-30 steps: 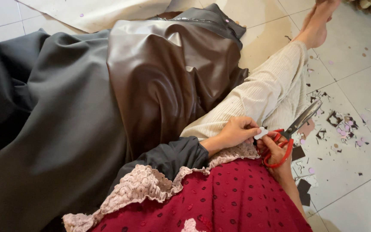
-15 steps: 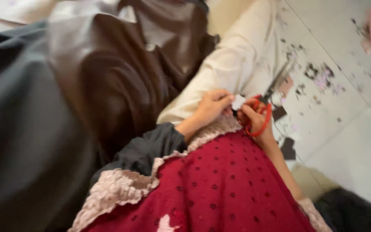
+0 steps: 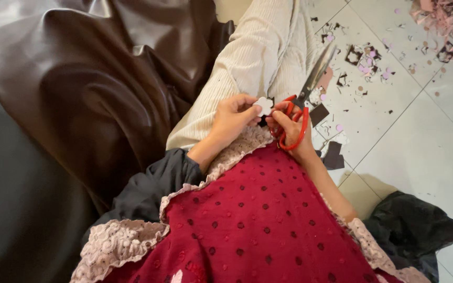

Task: The person sits on the floor and uses red-handled scissors to cut a small white paper shape with a cloud-like outline. They trim the edges carefully, rotating the paper as needed, and discard small cut pieces onto the floor.

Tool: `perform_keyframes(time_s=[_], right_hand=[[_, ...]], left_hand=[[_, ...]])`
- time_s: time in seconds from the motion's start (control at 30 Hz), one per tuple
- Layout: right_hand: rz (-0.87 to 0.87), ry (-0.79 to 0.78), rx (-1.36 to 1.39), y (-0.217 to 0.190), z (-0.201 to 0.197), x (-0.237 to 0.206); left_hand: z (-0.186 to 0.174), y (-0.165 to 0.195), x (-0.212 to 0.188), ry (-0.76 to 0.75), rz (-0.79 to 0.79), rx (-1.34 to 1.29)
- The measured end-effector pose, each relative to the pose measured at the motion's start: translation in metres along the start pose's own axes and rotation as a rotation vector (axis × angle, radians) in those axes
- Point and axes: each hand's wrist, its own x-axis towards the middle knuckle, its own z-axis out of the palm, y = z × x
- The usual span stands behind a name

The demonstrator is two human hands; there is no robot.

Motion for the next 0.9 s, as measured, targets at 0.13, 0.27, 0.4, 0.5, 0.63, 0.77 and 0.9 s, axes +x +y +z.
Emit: perform_keyframes(time_s=[0.13,0.27,0.4,0.5,0.63,0.77,0.9], right_hand=[[-0.126,-0.108,-0.064,-0.026,-0.005,-0.017],[-0.282,-0.286,-0.235,-0.063,-0.009,-0.076],[-0.283,-0.333,-0.44,-0.088,-0.005,-0.105],[-0.207,-0.305,-0.554,-0.09,-0.006,-0.112],[-0.133,-0.274,-0.705,-0.083,-0.009,-0.114],[-0.18,-0.295,-0.714,-0.079,-0.008,-0.116],[-0.237,-0.337,-0.752,-0.08,-0.006,-0.117]], left_hand=[[0.011,0.033,-0.012,0.09,-0.111,-0.157],[0.023,0.08,-0.037,0.013,-0.015,-0.289],[0.031,0.122,-0.066,-0.057,0.108,-0.233],[0.033,0.139,-0.078,-0.055,0.139,-0.219],[0.033,0.152,-0.085,-0.033,0.095,-0.304],[0.036,0.161,-0.088,0.002,0.032,-0.304],[0.038,0.166,-0.093,-0.012,0.071,-0.247]])
